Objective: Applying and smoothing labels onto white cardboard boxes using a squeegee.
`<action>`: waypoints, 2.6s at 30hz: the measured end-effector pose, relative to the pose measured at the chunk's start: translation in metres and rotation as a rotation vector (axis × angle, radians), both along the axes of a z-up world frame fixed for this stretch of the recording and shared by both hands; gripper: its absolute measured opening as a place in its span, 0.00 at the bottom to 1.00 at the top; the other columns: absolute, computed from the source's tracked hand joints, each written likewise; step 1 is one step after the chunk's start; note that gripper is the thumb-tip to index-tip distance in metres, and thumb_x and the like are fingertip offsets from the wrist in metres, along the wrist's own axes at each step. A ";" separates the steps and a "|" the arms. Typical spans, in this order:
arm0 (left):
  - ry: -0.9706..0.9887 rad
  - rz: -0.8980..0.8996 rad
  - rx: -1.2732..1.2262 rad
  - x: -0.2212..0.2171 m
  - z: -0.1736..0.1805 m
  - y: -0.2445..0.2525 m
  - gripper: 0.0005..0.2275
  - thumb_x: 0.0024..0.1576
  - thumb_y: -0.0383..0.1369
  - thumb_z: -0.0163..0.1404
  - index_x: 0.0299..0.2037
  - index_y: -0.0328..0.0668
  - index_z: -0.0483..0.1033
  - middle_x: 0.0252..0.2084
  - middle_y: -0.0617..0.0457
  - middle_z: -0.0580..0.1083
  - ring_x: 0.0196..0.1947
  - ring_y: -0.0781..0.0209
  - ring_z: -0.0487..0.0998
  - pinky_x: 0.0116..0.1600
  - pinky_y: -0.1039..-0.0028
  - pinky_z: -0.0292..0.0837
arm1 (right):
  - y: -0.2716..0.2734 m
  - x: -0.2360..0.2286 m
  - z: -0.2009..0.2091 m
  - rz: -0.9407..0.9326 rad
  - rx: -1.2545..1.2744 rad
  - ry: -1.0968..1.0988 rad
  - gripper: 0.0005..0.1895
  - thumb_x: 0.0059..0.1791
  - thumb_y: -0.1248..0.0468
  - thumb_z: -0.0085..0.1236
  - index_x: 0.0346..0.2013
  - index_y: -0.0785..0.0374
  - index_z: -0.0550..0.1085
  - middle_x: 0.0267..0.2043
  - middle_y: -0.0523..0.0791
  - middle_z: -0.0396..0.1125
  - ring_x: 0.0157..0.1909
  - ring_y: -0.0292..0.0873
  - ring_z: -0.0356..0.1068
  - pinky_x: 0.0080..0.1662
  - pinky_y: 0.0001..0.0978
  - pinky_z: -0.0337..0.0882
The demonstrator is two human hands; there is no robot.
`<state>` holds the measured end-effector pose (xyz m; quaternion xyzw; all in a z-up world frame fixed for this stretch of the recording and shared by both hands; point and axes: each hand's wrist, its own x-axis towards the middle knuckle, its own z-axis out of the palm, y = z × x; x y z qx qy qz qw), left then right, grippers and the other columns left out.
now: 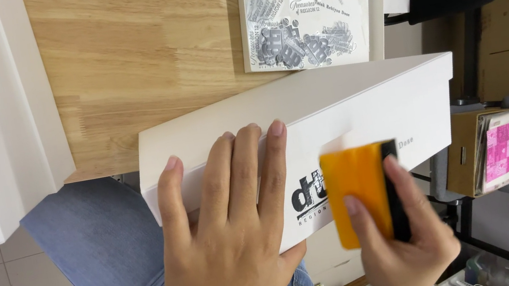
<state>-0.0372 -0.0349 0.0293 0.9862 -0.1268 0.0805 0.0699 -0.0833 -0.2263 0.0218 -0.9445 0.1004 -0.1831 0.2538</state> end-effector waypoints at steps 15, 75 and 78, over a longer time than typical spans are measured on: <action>0.003 0.007 0.024 -0.001 -0.002 -0.002 0.56 0.32 0.69 0.61 0.73 0.53 0.62 0.67 0.60 0.69 0.66 0.65 0.67 0.69 0.54 0.55 | 0.004 -0.016 0.000 0.005 -0.123 0.044 0.30 0.43 0.65 0.73 0.58 0.68 0.74 0.42 0.53 0.77 0.22 0.32 0.67 0.23 0.22 0.70; -0.110 -0.006 -0.088 0.008 -0.043 -0.001 0.50 0.32 0.60 0.59 0.68 0.44 0.64 0.64 0.50 0.68 0.65 0.57 0.67 0.68 0.46 0.56 | -0.018 0.021 -0.036 -0.099 0.304 0.019 0.26 0.42 0.65 0.68 0.55 0.63 0.77 0.57 0.46 0.74 0.56 0.34 0.72 0.59 0.25 0.72; -0.103 -0.056 -0.123 0.027 -0.035 0.011 0.50 0.34 0.65 0.59 0.66 0.45 0.64 0.62 0.52 0.69 0.62 0.55 0.68 0.65 0.51 0.57 | -0.037 0.027 -0.038 -0.300 0.644 -0.126 0.29 0.46 0.70 0.61 0.63 0.66 0.70 0.58 0.54 0.71 0.54 0.44 0.72 0.54 0.32 0.75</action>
